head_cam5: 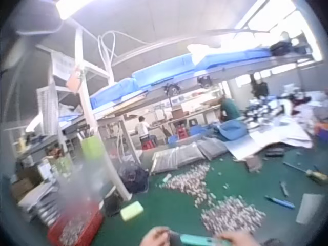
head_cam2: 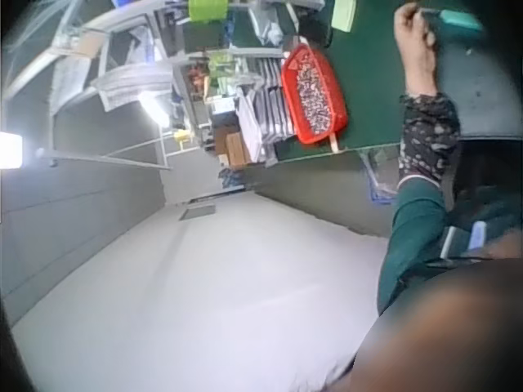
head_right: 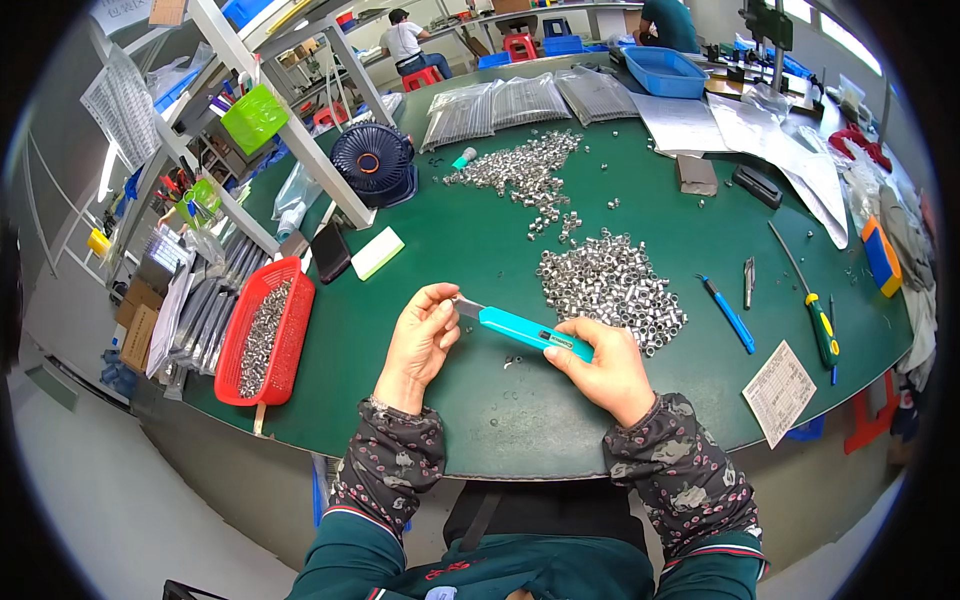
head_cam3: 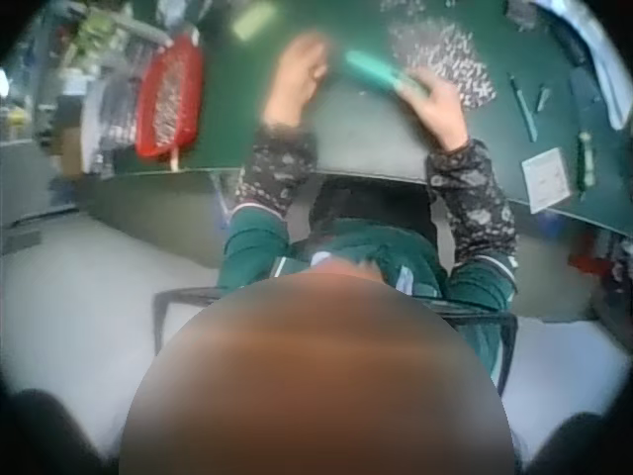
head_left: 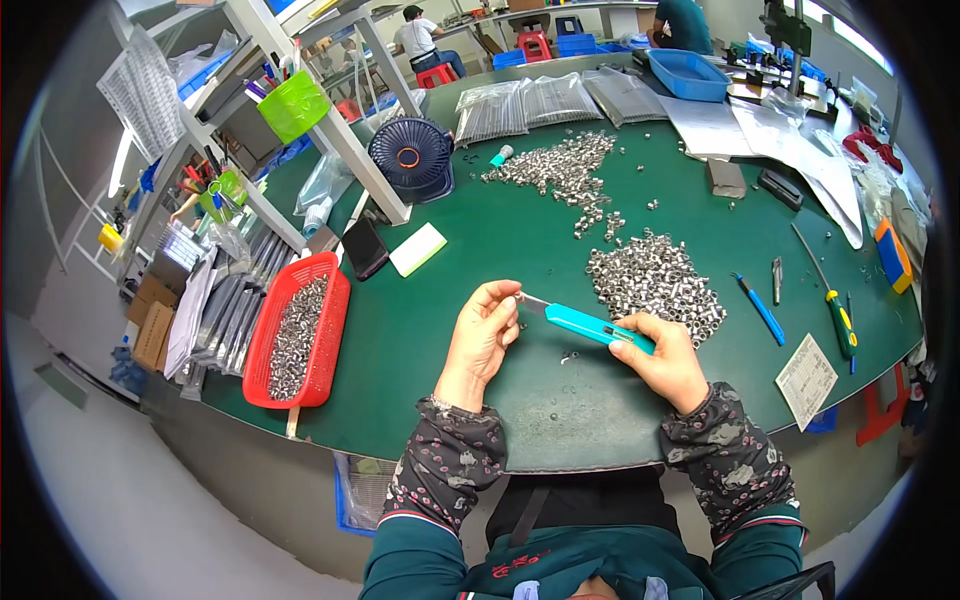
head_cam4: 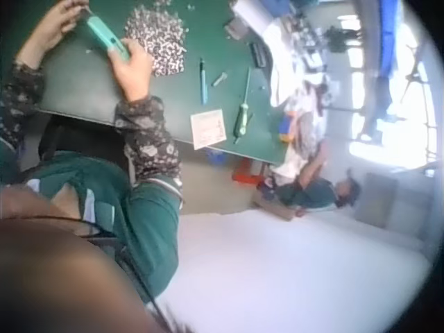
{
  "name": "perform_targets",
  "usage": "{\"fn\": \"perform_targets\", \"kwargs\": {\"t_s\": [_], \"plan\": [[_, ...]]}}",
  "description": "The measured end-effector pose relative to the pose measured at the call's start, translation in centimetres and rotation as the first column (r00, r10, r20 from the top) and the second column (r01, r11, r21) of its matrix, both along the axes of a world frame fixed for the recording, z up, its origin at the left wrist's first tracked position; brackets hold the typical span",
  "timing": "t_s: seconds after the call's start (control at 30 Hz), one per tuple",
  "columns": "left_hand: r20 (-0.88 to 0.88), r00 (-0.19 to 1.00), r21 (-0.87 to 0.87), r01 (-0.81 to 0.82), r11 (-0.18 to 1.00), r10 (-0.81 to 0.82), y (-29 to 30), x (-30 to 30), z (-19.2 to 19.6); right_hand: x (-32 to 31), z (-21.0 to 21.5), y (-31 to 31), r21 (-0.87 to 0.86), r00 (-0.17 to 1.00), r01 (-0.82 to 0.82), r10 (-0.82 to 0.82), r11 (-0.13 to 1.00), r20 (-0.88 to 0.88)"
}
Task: The person is using a utility knife to trim or debur small metal components at a factory workbench.
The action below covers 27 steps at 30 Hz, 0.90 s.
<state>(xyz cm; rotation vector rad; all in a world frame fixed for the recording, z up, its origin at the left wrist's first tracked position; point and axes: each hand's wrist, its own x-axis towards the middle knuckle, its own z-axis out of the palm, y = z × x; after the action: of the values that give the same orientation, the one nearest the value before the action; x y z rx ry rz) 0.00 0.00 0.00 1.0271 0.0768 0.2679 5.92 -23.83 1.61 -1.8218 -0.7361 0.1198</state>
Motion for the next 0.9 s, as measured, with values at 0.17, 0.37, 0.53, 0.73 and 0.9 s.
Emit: {"fn": "perform_targets", "kwargs": {"t_s": [0.17, 0.37, 0.53, 0.73, 0.9], "plan": [[0.024, 0.998, 0.139, -0.056, 0.989, 0.054, 0.2, 0.0, 0.4, 0.2, -0.2, 0.1, -0.002, 1.000, -0.008, 0.008, 1.000, -0.009], [0.013, 0.997, 0.211, -0.082, 0.974, 0.081, 0.0, -0.1, 0.7, 0.0, 0.0, 0.1, -0.034, 0.999, -0.019, 0.018, 0.999, -0.027], [0.015, 0.991, 0.308, -0.131, 0.943, 0.133, -0.5, -0.2, 1.2, 0.2, 0.1, -0.1, -0.075, 1.000, -0.016, 0.014, 0.997, -0.020], [-0.056, 0.991, 0.401, -0.090, 0.912, 0.122, 0.1, -0.5, 1.1, -0.4, 0.2, 0.0, -0.048, 0.898, 0.097, -0.067, 0.994, 0.435], [-0.120, 0.988, 0.208, -0.075, 0.975, 0.102, 0.1, -0.5, 1.1, 0.0, 0.3, -0.2, 0.122, 0.970, 0.122, -0.145, 0.985, 0.196]]}}
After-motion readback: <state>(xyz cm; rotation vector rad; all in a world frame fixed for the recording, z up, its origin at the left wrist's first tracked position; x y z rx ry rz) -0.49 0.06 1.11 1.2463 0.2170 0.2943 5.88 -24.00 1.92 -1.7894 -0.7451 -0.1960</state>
